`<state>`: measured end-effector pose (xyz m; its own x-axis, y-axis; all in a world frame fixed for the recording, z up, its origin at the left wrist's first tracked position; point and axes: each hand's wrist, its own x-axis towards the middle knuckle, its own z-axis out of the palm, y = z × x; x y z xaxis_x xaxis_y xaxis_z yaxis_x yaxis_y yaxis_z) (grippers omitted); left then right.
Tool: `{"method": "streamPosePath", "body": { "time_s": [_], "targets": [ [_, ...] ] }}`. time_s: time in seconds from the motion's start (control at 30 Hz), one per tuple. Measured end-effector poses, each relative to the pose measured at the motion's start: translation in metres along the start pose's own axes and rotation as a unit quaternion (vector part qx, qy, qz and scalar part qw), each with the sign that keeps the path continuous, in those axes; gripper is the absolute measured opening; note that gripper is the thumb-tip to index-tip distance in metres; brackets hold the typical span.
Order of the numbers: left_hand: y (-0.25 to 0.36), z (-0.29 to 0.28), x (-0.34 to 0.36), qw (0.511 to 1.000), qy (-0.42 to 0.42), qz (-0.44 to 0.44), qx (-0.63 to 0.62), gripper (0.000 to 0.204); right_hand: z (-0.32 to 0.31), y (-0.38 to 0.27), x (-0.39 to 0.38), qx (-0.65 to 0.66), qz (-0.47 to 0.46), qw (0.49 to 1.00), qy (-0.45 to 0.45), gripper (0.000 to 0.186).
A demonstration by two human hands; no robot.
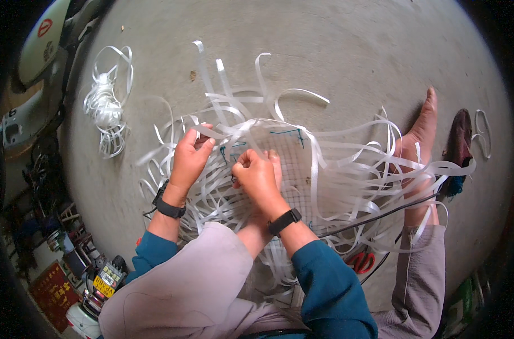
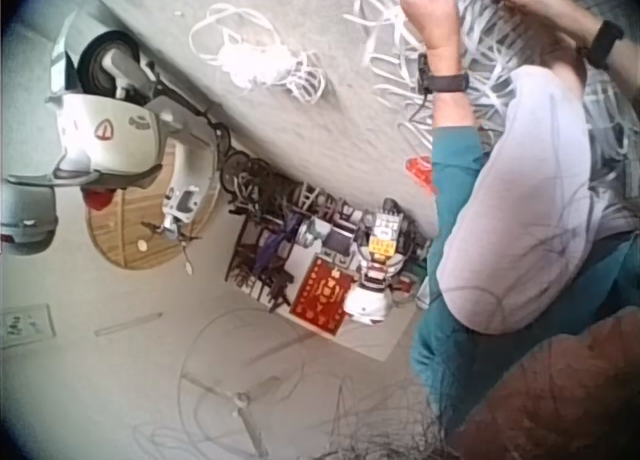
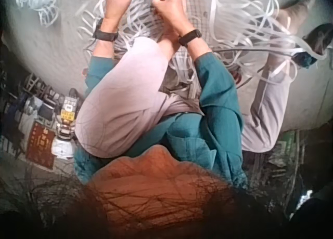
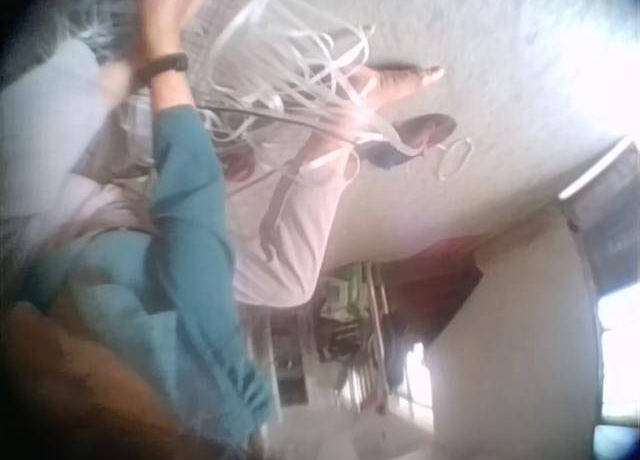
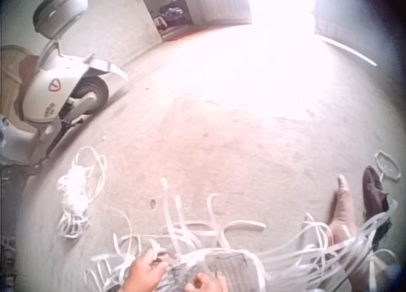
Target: The recorder is weaving a mat using white plastic strips and a blue string for reinforcement.
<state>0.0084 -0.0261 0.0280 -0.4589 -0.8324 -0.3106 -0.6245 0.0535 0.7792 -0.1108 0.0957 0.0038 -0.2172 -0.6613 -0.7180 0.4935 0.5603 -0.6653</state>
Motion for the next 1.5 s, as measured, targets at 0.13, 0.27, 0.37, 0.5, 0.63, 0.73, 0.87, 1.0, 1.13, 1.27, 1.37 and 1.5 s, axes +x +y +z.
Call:
{"method": "streamPosePath", "body": {
  "time_s": [0.13, 0.27, 0.37, 0.5, 0.63, 0.73, 0.87, 1.0, 1.13, 1.27, 1.37, 1.5],
  "targets": [
    [-0.01, -0.008, 0.0, 0.992, -0.087, -0.069, -0.057, 0.023, 0.001, -0.009, 0.001, -0.041, -0.002, 0.999, 0.0, 0.01],
    [-0.014, -0.008, -0.006, 0.989, -0.113, -0.04, -0.091, 0.019, 0.002, -0.019, 0.001, -0.063, 0.012, 0.998, -0.011, 0.011],
    [-0.01, -0.01, -0.006, 0.99, -0.134, 0.014, -0.038, 0.014, 0.006, -0.014, 0.005, -0.07, -0.021, 0.997, -0.015, 0.011],
    [-0.005, -0.009, -0.003, 0.988, -0.156, 0.006, -0.013, 0.013, 0.007, 0.011, 0.016, -0.128, -0.079, 0.989, -0.005, 0.014],
    [-0.011, -0.012, -0.003, 0.985, -0.164, 0.055, 0.028, 0.013, 0.014, 0.025, 0.023, -0.16, -0.14, 0.977, 0.019, 0.018],
    [-0.008, -0.012, -0.004, 0.985, -0.158, 0.06, 0.032, 0.011, 0.015, 0.029, 0.027, -0.14, -0.136, 0.98, 0.027, 0.018],
    [-0.008, -0.011, -0.004, 0.986, -0.141, 0.075, 0.053, 0.009, 0.014, 0.018, 0.022, -0.171, -0.208, 0.961, 0.06, 0.019],
    [-0.009, -0.01, -0.005, 0.985, -0.131, 0.093, 0.061, 0.01, 0.013, -0.004, 0.013, -0.035, -0.019, 0.999, -0.006, 0.022],
    [-0.013, -0.009, -0.004, 0.987, -0.127, 0.086, 0.045, 0.01, 0.01, -0.018, 0.006, 0.008, 0.034, 0.999, -0.014, 0.024],
    [-0.011, -0.007, -0.005, 0.987, -0.123, 0.086, 0.049, 0.01, 0.005, 0.0, 0.014, -0.018, 0.006, 0.999, -0.031, 0.023],
    [-0.013, -0.005, -0.004, 0.988, -0.121, 0.094, 0.037, 0.01, 0.005, 0.004, 0.014, -0.044, -0.026, 0.998, -0.046, 0.022],
    [-0.018, -0.005, -0.005, 0.991, -0.129, 0.021, -0.03, 0.01, 0.009, -0.004, 0.009, -0.074, -0.03, 0.997, 0.001, 0.018]
  ]
}}
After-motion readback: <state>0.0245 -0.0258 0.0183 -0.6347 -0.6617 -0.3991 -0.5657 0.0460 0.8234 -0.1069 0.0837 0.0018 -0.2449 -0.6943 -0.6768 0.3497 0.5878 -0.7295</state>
